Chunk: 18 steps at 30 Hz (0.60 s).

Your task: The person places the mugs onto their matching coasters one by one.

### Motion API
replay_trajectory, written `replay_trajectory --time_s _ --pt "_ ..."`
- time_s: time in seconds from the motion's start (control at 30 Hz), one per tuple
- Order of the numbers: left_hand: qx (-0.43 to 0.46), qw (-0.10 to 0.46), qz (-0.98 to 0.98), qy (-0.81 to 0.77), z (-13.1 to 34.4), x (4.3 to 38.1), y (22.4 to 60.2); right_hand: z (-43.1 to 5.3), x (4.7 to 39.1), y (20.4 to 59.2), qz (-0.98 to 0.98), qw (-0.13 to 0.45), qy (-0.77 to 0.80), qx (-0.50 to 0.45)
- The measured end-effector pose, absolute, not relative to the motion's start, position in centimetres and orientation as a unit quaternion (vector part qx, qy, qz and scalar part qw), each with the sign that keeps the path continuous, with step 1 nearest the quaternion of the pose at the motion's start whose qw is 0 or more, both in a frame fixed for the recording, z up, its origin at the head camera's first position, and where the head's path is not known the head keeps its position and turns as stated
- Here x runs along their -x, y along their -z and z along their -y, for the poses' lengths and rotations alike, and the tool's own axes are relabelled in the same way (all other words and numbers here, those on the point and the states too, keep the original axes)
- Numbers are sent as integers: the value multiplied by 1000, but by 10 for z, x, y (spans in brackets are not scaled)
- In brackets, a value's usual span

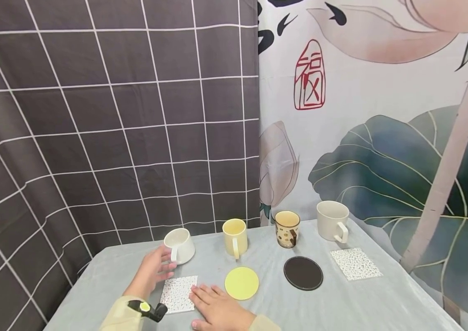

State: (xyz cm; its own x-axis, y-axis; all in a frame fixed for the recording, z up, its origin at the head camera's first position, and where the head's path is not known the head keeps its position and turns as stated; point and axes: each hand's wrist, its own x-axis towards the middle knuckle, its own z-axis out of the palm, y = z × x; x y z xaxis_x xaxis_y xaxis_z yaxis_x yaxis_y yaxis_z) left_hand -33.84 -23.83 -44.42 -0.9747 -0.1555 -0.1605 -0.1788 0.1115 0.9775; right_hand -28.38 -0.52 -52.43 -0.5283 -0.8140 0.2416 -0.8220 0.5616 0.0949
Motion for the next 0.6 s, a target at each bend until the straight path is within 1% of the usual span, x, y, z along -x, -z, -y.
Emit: replay_trajectory --time_s 0.2,0.33,0.6 --pt "93 54 -701 -705 238 346 449 6 284 524 874 131 -18 -468" --pt "87 68 -696 -710 236 351 450 6 284 524 874 135 -24 -467" --pt "92 96 -683 -719 232 357 452 4 284 523 874 114 -47 -471"
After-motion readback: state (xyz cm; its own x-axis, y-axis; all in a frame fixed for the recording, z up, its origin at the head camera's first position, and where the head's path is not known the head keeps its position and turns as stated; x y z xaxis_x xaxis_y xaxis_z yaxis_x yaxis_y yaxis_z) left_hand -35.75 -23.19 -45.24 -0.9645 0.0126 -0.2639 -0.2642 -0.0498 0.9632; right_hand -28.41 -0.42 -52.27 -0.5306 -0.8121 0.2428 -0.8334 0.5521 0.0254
